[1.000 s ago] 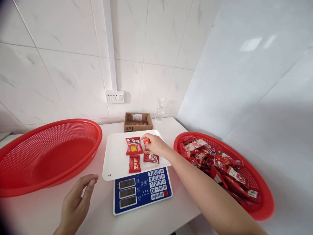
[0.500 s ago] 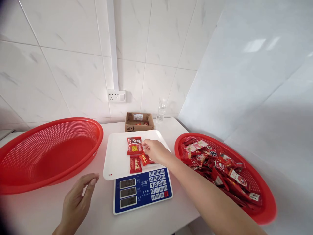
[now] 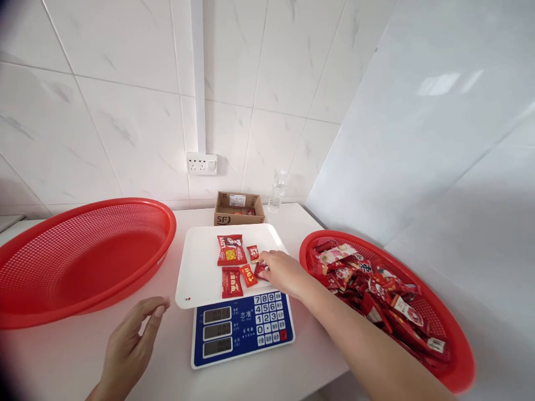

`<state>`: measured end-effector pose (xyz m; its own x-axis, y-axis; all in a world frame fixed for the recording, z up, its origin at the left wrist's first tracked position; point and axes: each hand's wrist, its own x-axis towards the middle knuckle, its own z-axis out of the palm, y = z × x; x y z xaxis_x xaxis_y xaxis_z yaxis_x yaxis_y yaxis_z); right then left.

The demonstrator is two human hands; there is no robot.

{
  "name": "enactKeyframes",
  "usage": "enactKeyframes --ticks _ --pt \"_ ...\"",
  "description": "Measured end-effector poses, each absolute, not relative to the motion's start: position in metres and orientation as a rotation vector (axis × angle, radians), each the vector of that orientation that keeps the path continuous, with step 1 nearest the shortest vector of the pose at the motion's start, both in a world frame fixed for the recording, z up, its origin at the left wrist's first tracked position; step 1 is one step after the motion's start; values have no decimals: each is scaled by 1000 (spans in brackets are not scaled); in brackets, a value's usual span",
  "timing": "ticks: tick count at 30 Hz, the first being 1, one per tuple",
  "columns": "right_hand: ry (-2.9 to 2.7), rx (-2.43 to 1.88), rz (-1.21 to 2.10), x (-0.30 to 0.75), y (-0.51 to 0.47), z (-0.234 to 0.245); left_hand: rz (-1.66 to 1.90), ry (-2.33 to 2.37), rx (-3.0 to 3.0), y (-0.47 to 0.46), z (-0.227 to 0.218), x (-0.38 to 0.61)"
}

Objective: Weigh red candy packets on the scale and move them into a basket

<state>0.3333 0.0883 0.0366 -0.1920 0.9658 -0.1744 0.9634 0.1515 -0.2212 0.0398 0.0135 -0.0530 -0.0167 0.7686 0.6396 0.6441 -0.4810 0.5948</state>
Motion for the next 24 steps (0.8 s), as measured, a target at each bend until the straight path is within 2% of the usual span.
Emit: enactKeyframes --ticks 8,15,24 --pt "-2356 -1997 329 328 92 37 1542 1512 2123 14 -52 40" --pt "-2399 -1576 379 306 101 28 1573 1483 2082 14 -50 43" --pt "-2478 -1724 157 272 114 25 1573 1475 2014 13 -53 41"
